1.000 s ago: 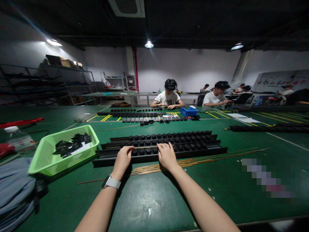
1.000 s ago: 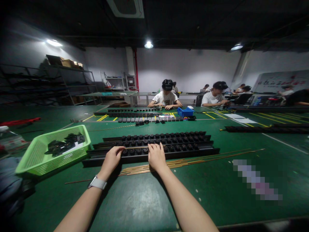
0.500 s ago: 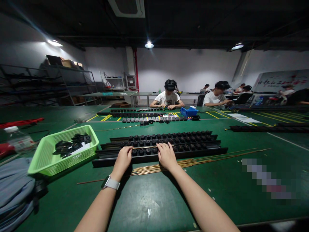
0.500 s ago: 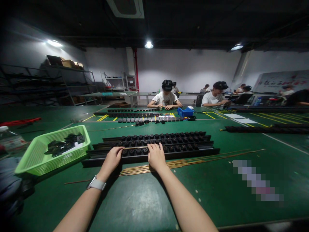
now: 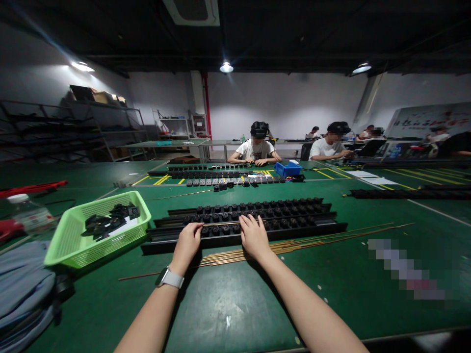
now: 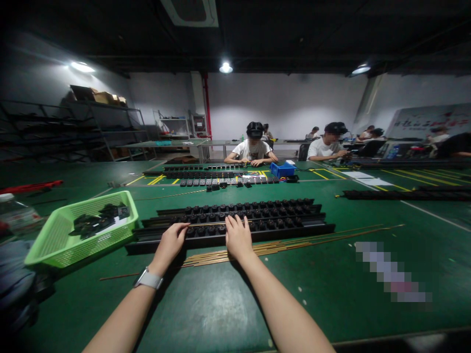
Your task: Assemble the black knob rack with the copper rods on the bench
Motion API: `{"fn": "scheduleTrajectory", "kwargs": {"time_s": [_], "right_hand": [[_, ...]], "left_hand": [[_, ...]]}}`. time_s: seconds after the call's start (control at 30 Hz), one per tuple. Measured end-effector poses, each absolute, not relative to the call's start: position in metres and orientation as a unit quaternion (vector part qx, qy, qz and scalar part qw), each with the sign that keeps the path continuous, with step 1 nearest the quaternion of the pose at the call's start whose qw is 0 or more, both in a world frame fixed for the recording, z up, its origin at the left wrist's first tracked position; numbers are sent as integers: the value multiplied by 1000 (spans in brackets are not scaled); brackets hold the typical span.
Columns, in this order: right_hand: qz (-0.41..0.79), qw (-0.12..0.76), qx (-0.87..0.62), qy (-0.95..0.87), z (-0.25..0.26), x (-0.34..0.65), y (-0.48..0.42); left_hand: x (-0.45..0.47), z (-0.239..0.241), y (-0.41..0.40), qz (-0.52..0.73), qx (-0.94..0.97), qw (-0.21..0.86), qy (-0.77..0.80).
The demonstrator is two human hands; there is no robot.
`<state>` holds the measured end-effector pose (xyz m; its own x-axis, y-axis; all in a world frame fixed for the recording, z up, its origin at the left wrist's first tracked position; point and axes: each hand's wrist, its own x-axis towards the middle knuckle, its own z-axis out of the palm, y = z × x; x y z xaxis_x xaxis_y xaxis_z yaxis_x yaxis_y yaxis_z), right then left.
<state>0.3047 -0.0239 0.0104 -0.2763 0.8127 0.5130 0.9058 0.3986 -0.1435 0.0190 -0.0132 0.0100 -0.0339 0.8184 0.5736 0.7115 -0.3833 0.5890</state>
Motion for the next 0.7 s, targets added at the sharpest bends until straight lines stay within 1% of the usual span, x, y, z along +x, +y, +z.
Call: {"fn": "scheduleTrajectory", "kwargs": {"time_s": [0.17, 0.33, 0.53, 0.7], "right_hand": [[-75, 263, -506, -818, 9, 302, -28], [-49, 272, -505, -818, 8, 302, -27], [-60, 280, -514, -808, 9, 299, -27], [-57, 308, -508, -802, 12, 300, -25]], "left_hand": [[19, 10, -12, 462, 689, 62, 555], [20, 9, -12, 471, 684, 75, 552], [20, 10, -6, 492, 662, 105, 556], [17, 14, -3, 516, 643, 132, 551]]}}
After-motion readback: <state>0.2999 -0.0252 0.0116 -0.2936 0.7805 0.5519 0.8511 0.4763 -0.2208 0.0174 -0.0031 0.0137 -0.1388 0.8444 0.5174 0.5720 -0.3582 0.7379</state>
